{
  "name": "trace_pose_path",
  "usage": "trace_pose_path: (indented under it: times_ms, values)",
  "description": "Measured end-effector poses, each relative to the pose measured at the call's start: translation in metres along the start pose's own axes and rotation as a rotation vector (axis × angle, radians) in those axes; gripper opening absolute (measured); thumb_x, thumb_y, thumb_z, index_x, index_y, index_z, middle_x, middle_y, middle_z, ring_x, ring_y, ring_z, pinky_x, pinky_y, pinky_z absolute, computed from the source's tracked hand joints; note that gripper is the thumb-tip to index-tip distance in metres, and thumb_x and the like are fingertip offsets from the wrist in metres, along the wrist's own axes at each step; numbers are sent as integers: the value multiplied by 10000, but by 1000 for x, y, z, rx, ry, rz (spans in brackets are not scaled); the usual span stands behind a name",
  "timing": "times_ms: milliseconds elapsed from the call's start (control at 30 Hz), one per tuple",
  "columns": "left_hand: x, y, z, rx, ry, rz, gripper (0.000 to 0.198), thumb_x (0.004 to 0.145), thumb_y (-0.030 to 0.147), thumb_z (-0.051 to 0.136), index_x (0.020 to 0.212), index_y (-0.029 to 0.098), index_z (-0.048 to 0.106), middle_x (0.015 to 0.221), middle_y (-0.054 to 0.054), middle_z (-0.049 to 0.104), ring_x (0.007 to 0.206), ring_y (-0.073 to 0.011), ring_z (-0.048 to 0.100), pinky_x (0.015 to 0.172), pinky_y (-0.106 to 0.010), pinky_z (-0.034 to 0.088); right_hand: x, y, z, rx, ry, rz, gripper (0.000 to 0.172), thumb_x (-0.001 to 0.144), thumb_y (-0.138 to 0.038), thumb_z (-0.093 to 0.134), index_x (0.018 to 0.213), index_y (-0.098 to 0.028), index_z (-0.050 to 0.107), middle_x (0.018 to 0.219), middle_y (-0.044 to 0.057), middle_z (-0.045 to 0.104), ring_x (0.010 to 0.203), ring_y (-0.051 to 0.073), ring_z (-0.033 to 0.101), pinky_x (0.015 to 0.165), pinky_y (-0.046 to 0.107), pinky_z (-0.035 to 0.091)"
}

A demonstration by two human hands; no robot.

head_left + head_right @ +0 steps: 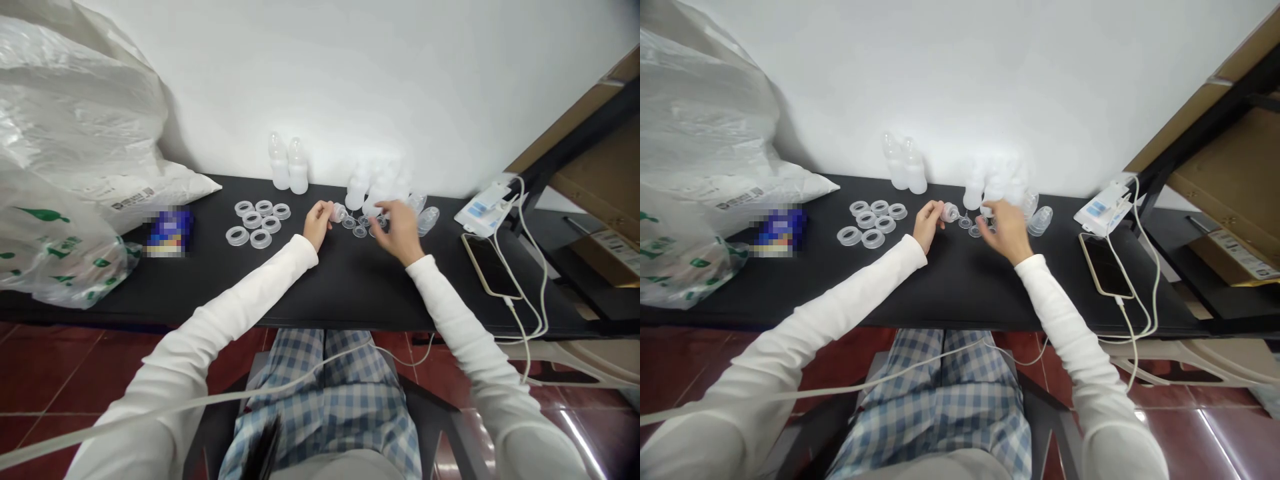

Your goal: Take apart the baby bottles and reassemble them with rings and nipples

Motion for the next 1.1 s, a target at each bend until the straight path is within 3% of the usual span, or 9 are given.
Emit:
trace_pose_path:
  times_ms: [67, 167, 300, 400, 467, 633, 767, 1100]
  values:
    - [-2, 4, 4, 30, -47, 57, 398, 887, 438, 697, 648, 183, 506, 636, 42, 474, 577, -75, 433, 558, -203, 390, 3, -23, 24, 22, -66, -48, 311, 1004, -441, 465, 1186, -206, 554, 991, 103, 674, 897, 251, 626, 774, 405, 498]
    - [-3, 6, 7, 102, -114, 156, 402, 887, 516, 675, 703, 187, 535, 676, 35, 494, 643, -89, 475, 629, -215, 435, 8, -38, 44, 120, -67, -42, 250, 1004, -373, 459, 1157, -191, 537, 963, 101, 661, 847, 243, 616, 755, 397, 492]
    - [0, 2, 0, 197, -85, 292, 423, 898, 605, 613, 806, 195, 560, 896, -12, 561, 850, -124, 580, 792, -251, 501, 11, -40, 54, 309, -5, 2, 127, 978, -286, 488, 1086, -219, 504, 947, 70, 625, 847, 213, 601, 772, 373, 509]
    - [3, -5, -2, 238, -79, 275, 405, 933, 616, 547, 920, 212, 533, 1127, -61, 602, 1052, -154, 617, 909, -284, 513, 11, -41, 56, 421, 40, 34, 165, 933, -225, 528, 1091, -232, 480, 990, 62, 593, 895, 203, 593, 791, 368, 525]
    - [2, -8, 0, 242, -129, 246, 368, 971, 590, 494, 1022, 226, 495, 1167, -70, 628, 1068, -149, 641, 926, -298, 521, 11, -43, 57, 452, 53, 34, 207, 896, -175, 541, 1086, -235, 486, 1031, 71, 578, 933, 208, 585, 798, 373, 530]
    - [-4, -1, 6, 417, -218, 272, 343, 1010, 544, 432, 1108, 220, 490, 1000, -39, 675, 902, -130, 673, 822, -267, 541, 9, -44, 60, 503, 27, 49, 241, 842, -125, 553, 1047, -238, 498, 1019, 63, 571, 917, 204, 569, 791, 376, 534]
    - [-6, 7, 8, 530, -243, 260, 356, 1024, 531, 381, 967, 211, 527, 891, -9, 649, 783, -115, 621, 755, -234, 509, 7, -45, 61, 588, 18, 32, 246, 830, -122, 549, 1037, -236, 481, 999, 40, 571, 870, 170, 566, 767, 330, 536]
    - [1, 19, 5, 670, -249, 122, 303, 931, 218, 419, 635, 187, 471, 655, 23, 559, 668, -115, 504, 666, -238, 399, 2, -55, 66, 599, -100, 4, 212, 851, -128, 514, 1028, -240, 479, 965, 29, 570, 806, 157, 567, 745, 313, 541]
Point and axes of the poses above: each hand's wrist, its own x-axis towards the middle knuckle, its own z-axis out of the palm, y = z × x, the point moved 5 cm from there along x, towards the middle knuckle
